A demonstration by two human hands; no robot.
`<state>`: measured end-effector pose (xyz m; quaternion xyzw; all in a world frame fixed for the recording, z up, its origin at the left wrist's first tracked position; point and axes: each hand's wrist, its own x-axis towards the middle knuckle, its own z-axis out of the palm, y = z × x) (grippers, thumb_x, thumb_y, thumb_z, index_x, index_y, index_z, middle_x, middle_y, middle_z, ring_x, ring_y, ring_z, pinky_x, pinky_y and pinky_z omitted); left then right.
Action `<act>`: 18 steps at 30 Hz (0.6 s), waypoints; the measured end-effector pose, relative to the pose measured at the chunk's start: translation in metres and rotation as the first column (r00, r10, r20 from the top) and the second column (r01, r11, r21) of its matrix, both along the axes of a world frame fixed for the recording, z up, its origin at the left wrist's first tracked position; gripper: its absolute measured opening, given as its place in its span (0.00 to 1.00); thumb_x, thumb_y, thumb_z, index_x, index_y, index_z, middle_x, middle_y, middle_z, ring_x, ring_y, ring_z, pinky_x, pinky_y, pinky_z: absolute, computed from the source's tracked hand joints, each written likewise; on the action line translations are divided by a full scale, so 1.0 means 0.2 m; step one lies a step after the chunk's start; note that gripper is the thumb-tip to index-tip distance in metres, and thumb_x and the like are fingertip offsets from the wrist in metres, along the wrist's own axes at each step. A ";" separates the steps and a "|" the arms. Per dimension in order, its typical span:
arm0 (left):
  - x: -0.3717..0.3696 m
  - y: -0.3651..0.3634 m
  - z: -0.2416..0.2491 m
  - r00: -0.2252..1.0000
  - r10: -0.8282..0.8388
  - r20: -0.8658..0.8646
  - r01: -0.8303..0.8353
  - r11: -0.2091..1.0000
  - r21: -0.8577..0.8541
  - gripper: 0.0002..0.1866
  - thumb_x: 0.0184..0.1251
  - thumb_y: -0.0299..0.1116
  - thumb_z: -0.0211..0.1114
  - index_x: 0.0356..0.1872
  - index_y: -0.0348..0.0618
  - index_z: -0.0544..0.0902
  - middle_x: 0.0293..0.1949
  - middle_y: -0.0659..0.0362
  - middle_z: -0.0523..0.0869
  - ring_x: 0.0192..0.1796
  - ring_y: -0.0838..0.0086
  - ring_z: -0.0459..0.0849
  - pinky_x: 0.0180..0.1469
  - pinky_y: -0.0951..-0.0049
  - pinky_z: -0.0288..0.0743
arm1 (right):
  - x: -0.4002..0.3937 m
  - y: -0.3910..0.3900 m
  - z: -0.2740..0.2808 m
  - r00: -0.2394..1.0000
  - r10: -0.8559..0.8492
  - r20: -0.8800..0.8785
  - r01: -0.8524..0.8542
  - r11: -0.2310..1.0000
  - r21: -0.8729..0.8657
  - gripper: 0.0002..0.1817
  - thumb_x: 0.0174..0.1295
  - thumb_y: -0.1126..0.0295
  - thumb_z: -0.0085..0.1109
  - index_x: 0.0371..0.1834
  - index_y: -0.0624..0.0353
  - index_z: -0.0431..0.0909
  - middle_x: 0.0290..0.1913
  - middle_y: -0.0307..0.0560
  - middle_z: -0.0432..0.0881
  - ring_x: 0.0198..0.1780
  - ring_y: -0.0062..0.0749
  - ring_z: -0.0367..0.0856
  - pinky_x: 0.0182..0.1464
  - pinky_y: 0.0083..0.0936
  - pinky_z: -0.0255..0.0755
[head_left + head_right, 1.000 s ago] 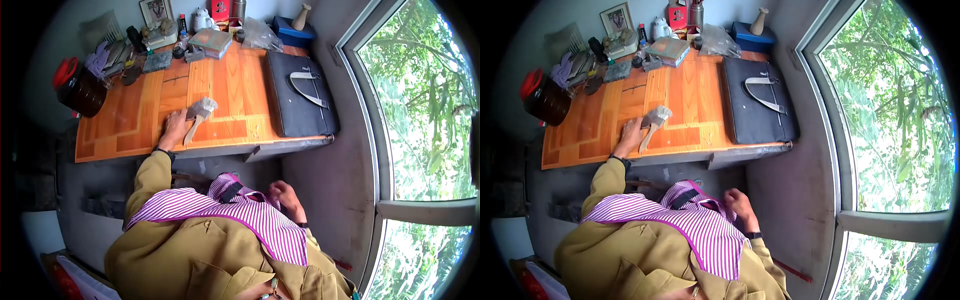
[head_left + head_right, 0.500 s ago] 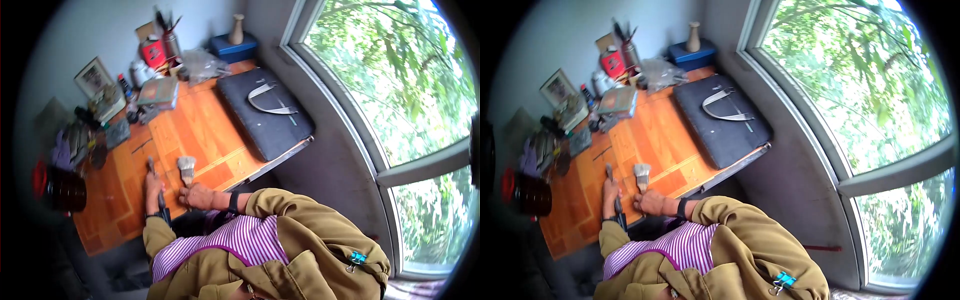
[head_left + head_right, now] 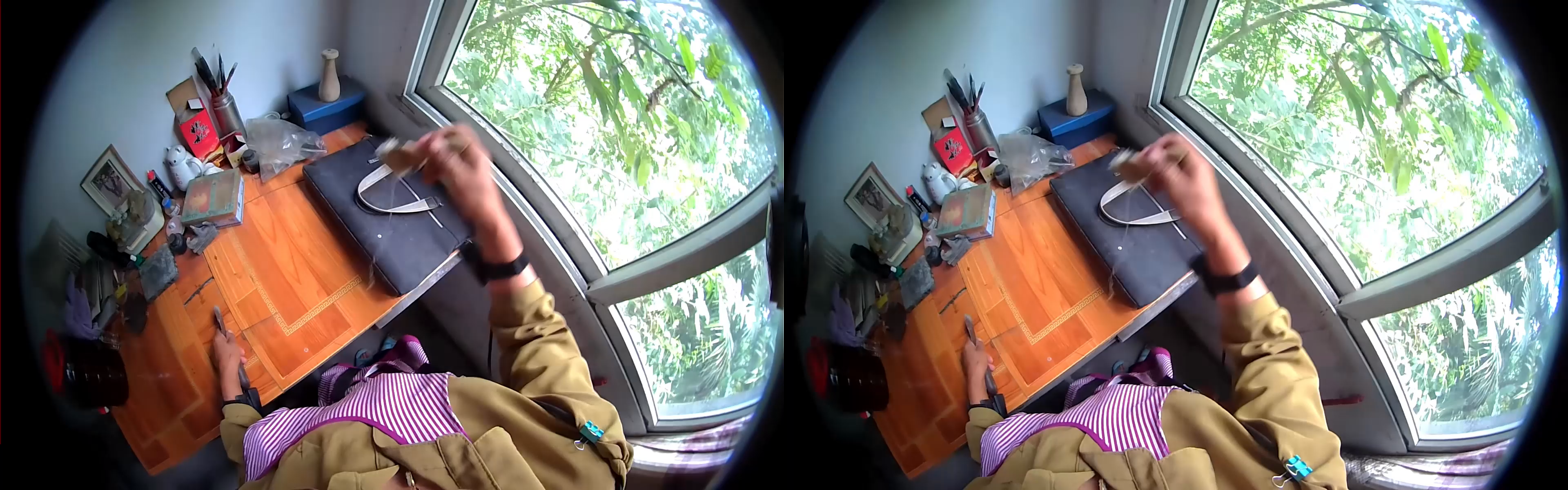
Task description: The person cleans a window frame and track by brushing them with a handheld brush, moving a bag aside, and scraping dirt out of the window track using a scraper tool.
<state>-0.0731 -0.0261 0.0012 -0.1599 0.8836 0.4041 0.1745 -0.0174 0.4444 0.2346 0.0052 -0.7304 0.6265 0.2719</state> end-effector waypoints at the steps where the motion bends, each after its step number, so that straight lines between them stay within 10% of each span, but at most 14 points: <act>1: 0.00 0.03 0.03 1.000 0.027 0.005 -0.027 0.999 -0.030 0.14 0.71 0.37 0.46 0.46 0.36 0.71 0.12 0.56 0.73 0.08 0.70 0.72 0.11 0.71 0.67 | -0.07 0.15 0.04 0.997 0.009 -0.082 -0.007 1.000 0.025 0.11 0.66 0.64 0.53 0.41 0.61 0.70 0.36 0.44 0.80 0.27 0.21 0.76 0.28 0.18 0.73; 13: -0.02 0.07 0.01 0.990 0.136 -0.032 -0.137 0.989 -0.048 0.14 0.72 0.39 0.45 0.39 0.37 0.71 0.11 0.58 0.68 0.07 0.73 0.67 0.08 0.71 0.61 | -0.89 0.98 0.00 0.922 -0.386 -0.038 0.365 0.830 0.423 0.09 0.62 0.66 0.56 0.36 0.60 0.75 0.25 0.46 0.81 0.27 0.30 0.81 0.32 0.26 0.74; 16: -0.01 0.04 -0.03 0.989 0.148 -0.024 -0.149 0.981 -0.126 0.16 0.72 0.39 0.46 0.39 0.33 0.73 0.09 0.56 0.70 0.06 0.69 0.70 0.09 0.70 0.64 | -0.79 0.94 0.01 0.833 -0.519 -0.190 0.468 0.481 0.742 0.09 0.59 0.67 0.56 0.35 0.61 0.71 0.26 0.60 0.79 0.32 0.58 0.78 0.35 0.41 0.72; 18: -0.01 0.04 -0.01 0.989 0.145 -0.038 -0.148 0.987 -0.064 0.16 0.72 0.38 0.46 0.41 0.33 0.73 0.08 0.57 0.69 0.06 0.69 0.69 0.09 0.70 0.64 | -0.66 1.01 0.02 0.817 -0.541 -0.198 0.449 0.382 0.808 0.09 0.59 0.67 0.54 0.34 0.61 0.69 0.26 0.61 0.78 0.32 0.59 0.77 0.34 0.45 0.70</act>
